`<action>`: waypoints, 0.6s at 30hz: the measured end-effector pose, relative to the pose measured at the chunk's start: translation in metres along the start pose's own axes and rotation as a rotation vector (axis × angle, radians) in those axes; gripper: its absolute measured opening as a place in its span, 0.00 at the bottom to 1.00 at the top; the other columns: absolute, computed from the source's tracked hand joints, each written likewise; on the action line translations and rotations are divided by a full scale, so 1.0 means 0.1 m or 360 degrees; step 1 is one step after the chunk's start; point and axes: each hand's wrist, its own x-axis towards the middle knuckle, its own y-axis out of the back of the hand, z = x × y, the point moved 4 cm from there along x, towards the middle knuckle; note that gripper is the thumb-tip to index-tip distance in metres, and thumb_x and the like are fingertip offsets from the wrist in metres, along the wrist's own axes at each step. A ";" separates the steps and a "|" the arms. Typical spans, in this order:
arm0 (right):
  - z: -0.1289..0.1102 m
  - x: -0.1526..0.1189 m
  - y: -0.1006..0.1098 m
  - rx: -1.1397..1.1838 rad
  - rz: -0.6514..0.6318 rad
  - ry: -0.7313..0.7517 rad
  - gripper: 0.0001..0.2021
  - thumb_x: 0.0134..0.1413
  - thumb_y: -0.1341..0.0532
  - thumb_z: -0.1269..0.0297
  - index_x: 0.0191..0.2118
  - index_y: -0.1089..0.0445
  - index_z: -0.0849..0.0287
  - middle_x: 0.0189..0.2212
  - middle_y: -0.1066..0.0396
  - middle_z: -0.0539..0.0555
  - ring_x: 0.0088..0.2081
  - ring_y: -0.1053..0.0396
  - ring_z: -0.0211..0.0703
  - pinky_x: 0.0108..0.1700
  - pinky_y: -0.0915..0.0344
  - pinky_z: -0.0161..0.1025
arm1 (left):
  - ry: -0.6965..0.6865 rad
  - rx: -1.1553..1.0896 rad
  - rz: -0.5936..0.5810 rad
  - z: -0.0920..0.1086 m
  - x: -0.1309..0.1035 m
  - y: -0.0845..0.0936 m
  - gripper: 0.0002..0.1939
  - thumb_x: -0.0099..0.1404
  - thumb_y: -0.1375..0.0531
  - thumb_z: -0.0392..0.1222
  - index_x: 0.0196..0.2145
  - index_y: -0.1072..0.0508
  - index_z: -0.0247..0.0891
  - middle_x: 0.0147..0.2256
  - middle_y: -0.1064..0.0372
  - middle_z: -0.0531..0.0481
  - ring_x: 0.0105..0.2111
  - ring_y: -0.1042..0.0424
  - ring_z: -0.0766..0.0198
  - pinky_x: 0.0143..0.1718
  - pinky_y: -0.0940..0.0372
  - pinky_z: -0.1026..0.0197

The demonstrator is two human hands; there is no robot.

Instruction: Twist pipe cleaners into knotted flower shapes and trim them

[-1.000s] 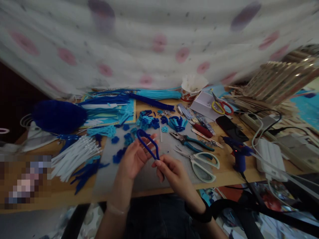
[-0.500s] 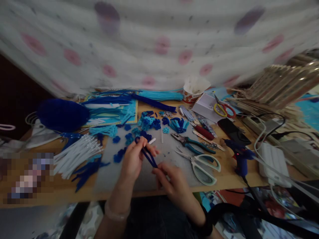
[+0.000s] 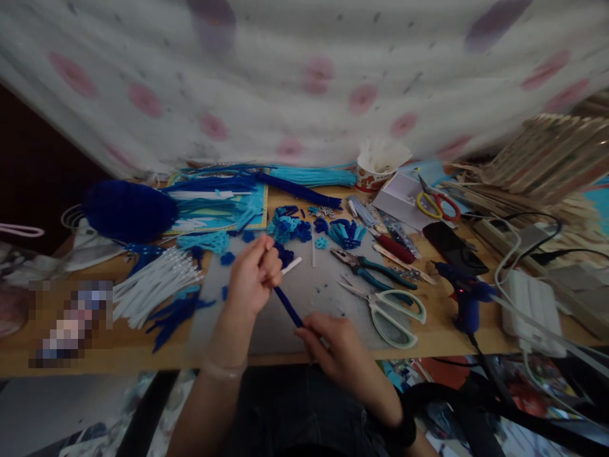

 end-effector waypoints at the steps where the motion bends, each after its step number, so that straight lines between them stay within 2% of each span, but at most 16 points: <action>1: 0.02 0.00 -0.01 0.0163 0.0014 -0.0065 0.16 0.70 0.46 0.62 0.27 0.36 0.56 0.20 0.32 0.49 0.24 0.34 0.39 0.30 0.43 0.35 | -0.0136 -0.0048 0.0087 0.04 0.02 0.03 0.15 0.70 0.39 0.44 0.27 0.33 0.38 0.12 0.46 0.62 0.11 0.50 0.74 0.14 0.50 0.72; 3: 0.07 0.00 -0.03 0.0472 0.0103 -0.0174 0.17 0.70 0.46 0.56 0.30 0.34 0.56 0.20 0.30 0.49 0.24 0.32 0.39 0.30 0.40 0.35 | -0.0350 -0.0098 0.0258 0.05 0.02 0.09 0.10 0.67 0.36 0.46 0.33 0.29 0.37 0.23 0.28 0.55 0.21 0.32 0.72 0.24 0.37 0.70; 4: 0.09 0.01 -0.04 0.0606 0.0163 -0.0213 0.17 0.70 0.46 0.53 0.31 0.33 0.57 0.20 0.29 0.49 0.24 0.31 0.39 0.31 0.38 0.35 | -0.0383 -0.0095 0.0321 0.00 -0.02 0.11 0.10 0.65 0.34 0.47 0.36 0.27 0.38 0.32 0.22 0.50 0.30 0.25 0.68 0.33 0.33 0.68; 6: 0.13 0.04 -0.07 0.0818 0.0269 -0.0262 0.19 0.69 0.46 0.48 0.34 0.31 0.57 0.20 0.28 0.49 0.24 0.30 0.40 0.31 0.36 0.36 | -0.0277 -0.0060 0.0352 -0.17 -0.12 0.12 0.15 0.63 0.32 0.51 0.43 0.26 0.41 0.42 0.20 0.46 0.45 0.23 0.60 0.43 0.31 0.62; 7: 0.14 0.06 -0.08 0.0886 0.0304 -0.0273 0.20 0.68 0.45 0.45 0.34 0.31 0.57 0.20 0.27 0.50 0.24 0.30 0.40 0.31 0.35 0.36 | -0.0177 -0.0016 0.0329 -0.28 -0.18 0.11 0.18 0.61 0.31 0.53 0.44 0.25 0.41 0.42 0.20 0.45 0.46 0.22 0.58 0.44 0.31 0.59; 9: 0.16 0.09 -0.10 0.0952 0.0320 -0.0264 0.21 0.66 0.44 0.43 0.33 0.32 0.57 0.21 0.26 0.50 0.25 0.29 0.41 0.31 0.34 0.36 | 0.0019 0.0143 0.0127 -0.46 -0.29 0.06 0.23 0.59 0.32 0.58 0.42 0.22 0.37 0.37 0.19 0.43 0.41 0.21 0.54 0.42 0.31 0.57; 11: 0.16 0.11 -0.12 0.0969 0.0286 -0.0235 0.21 0.65 0.43 0.42 0.32 0.32 0.56 0.21 0.26 0.51 0.25 0.29 0.41 0.32 0.34 0.37 | 0.0086 0.0280 0.0002 -0.54 -0.37 0.03 0.23 0.59 0.32 0.60 0.39 0.20 0.36 0.31 0.21 0.45 0.34 0.22 0.56 0.37 0.31 0.58; 13: 0.16 0.11 -0.13 0.0979 0.0238 -0.0228 0.21 0.66 0.44 0.43 0.33 0.32 0.57 0.21 0.27 0.50 0.24 0.30 0.40 0.31 0.35 0.36 | 0.0038 0.0374 -0.0040 -0.51 -0.38 0.03 0.19 0.59 0.32 0.57 0.36 0.19 0.36 0.26 0.24 0.48 0.30 0.25 0.60 0.34 0.32 0.60; 15: 0.16 0.10 -0.13 0.0945 0.0197 -0.0230 0.21 0.68 0.45 0.44 0.35 0.30 0.58 0.19 0.29 0.48 0.23 0.32 0.39 0.29 0.37 0.35 | -0.0056 0.0419 -0.0059 -0.44 -0.35 0.02 0.16 0.60 0.32 0.54 0.30 0.20 0.36 0.25 0.27 0.50 0.30 0.26 0.62 0.35 0.33 0.62; 18: 0.11 0.10 -0.11 0.0769 0.0181 -0.0137 0.18 0.69 0.46 0.49 0.40 0.28 0.59 0.21 0.31 0.48 0.24 0.33 0.38 0.29 0.38 0.35 | -0.0107 0.0428 -0.0065 -0.35 -0.29 0.01 0.19 0.59 0.32 0.53 0.21 0.25 0.36 0.29 0.25 0.47 0.33 0.26 0.62 0.33 0.33 0.64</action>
